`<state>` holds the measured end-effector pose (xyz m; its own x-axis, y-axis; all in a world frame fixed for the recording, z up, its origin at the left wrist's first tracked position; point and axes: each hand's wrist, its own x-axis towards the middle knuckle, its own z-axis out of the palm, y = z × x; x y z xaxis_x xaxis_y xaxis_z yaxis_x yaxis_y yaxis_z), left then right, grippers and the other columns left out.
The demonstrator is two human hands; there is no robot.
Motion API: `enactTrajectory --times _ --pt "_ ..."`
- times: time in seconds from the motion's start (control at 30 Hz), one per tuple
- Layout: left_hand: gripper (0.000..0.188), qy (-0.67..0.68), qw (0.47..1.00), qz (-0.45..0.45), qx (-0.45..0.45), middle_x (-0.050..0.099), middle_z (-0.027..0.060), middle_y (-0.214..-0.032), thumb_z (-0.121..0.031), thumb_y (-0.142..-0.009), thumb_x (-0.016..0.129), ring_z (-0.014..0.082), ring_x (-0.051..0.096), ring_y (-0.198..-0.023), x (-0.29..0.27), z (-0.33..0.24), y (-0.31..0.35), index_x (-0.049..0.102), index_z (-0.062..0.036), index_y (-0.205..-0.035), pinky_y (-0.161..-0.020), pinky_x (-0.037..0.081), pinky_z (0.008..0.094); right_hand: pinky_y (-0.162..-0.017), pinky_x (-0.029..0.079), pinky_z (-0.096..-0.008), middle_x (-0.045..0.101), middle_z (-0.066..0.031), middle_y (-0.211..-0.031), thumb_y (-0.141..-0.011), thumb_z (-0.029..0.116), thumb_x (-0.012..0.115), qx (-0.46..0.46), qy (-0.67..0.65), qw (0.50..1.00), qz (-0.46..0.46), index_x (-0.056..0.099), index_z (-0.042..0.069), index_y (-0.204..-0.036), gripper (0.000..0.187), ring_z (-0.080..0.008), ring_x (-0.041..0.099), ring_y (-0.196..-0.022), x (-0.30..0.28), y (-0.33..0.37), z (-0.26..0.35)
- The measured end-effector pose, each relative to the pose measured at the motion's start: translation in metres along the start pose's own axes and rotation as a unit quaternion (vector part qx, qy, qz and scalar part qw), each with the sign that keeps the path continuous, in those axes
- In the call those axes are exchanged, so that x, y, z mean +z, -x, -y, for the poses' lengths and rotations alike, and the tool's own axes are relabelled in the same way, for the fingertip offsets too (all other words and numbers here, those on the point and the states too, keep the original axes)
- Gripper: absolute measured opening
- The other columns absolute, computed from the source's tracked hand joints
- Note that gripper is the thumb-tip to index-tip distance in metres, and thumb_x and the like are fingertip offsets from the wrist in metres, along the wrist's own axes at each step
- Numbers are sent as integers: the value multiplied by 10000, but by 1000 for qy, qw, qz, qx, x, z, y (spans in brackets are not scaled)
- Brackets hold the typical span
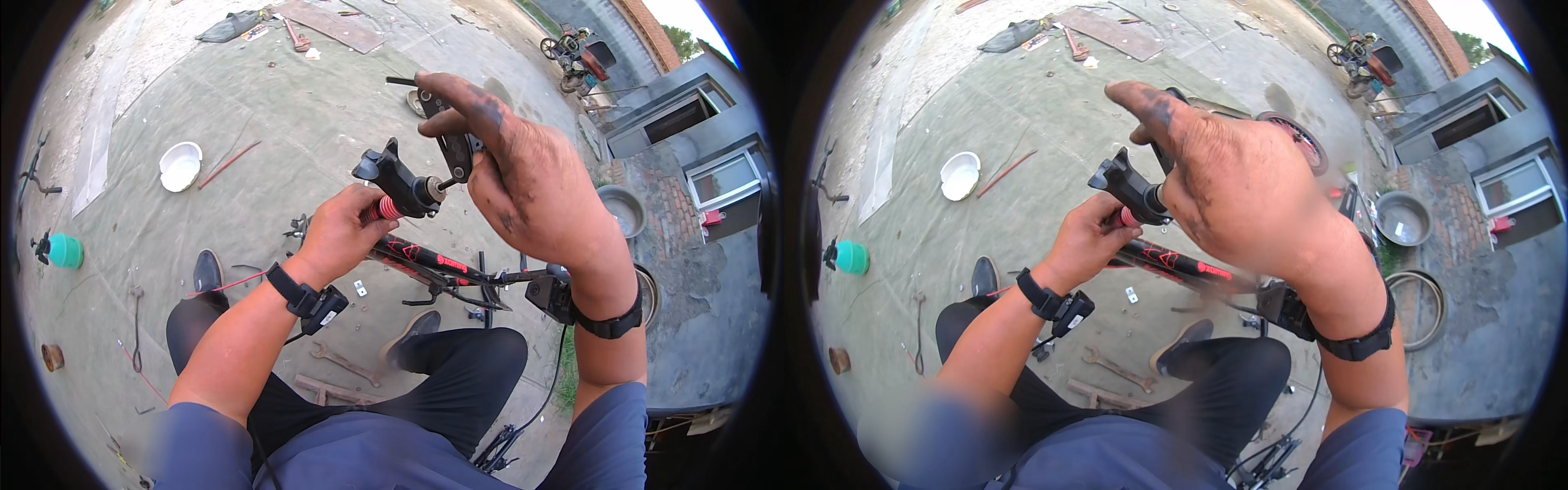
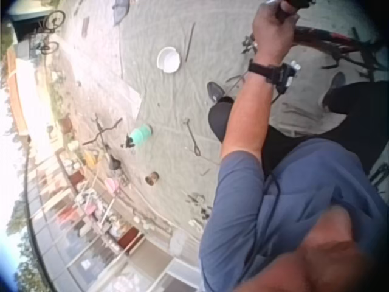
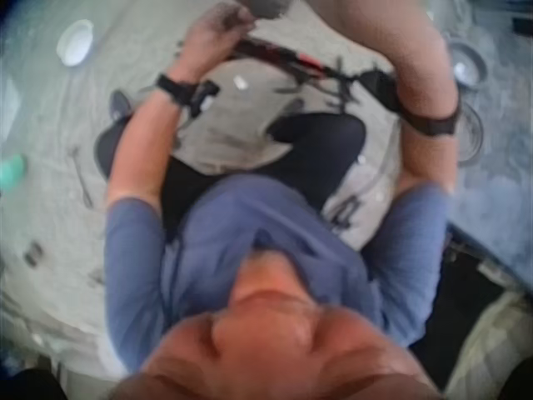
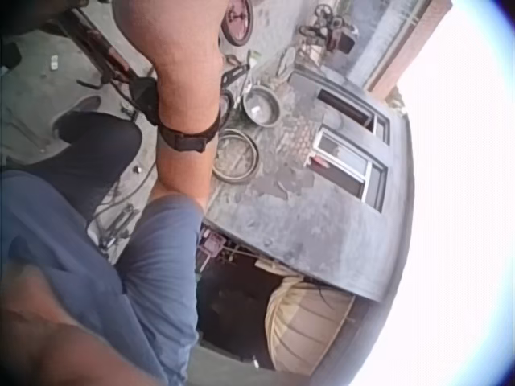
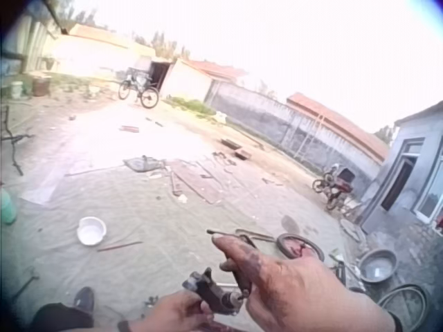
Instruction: The person inserts a red coil spring into a bicycle crank arm, then attaches a black pedal by screwing it into the crank arm. The person rotates the pedal to test the fit and continues to adjust the assembly.
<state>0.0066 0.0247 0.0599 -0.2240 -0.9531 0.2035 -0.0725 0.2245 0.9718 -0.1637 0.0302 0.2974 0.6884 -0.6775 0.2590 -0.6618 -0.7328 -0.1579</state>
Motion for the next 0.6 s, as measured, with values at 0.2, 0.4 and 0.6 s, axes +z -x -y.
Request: enactTrajectory --times 0.2,0.4,0.6 --pt "256 -12 1000 -2 27 634 8 -939 15 -869 827 99 605 -842 4 -4 -3 697 -8 -1089 -774 532 277 -785 539 -364 747 -157 -1108 -873 -83 438 97 32 995 -1 470 130 -1561 722 -296 656 -802 -8 12 -58" --pt "275 -42 999 -5 11 659 53 -975 -59 -864 833 175 647 -869 -2 -6 -2 714 -28 -1110 -793 542 318 -883 539 -410 727 -211 -992 -825 -54 476 339 -114 933 34 492 69 -1535 721 -378 694 -930 -15 59 -21" --pt "296 -41 999 -3 3 690 78 -1016 -102 -874 832 231 680 -906 -1 -5 -1 721 -42 -1142 -813 559 345 -761 559 -381 616 -263 -1432 -748 -102 519 139 -119 983 25 512 -59 -1443 696 -361 733 -889 -14 94 10"
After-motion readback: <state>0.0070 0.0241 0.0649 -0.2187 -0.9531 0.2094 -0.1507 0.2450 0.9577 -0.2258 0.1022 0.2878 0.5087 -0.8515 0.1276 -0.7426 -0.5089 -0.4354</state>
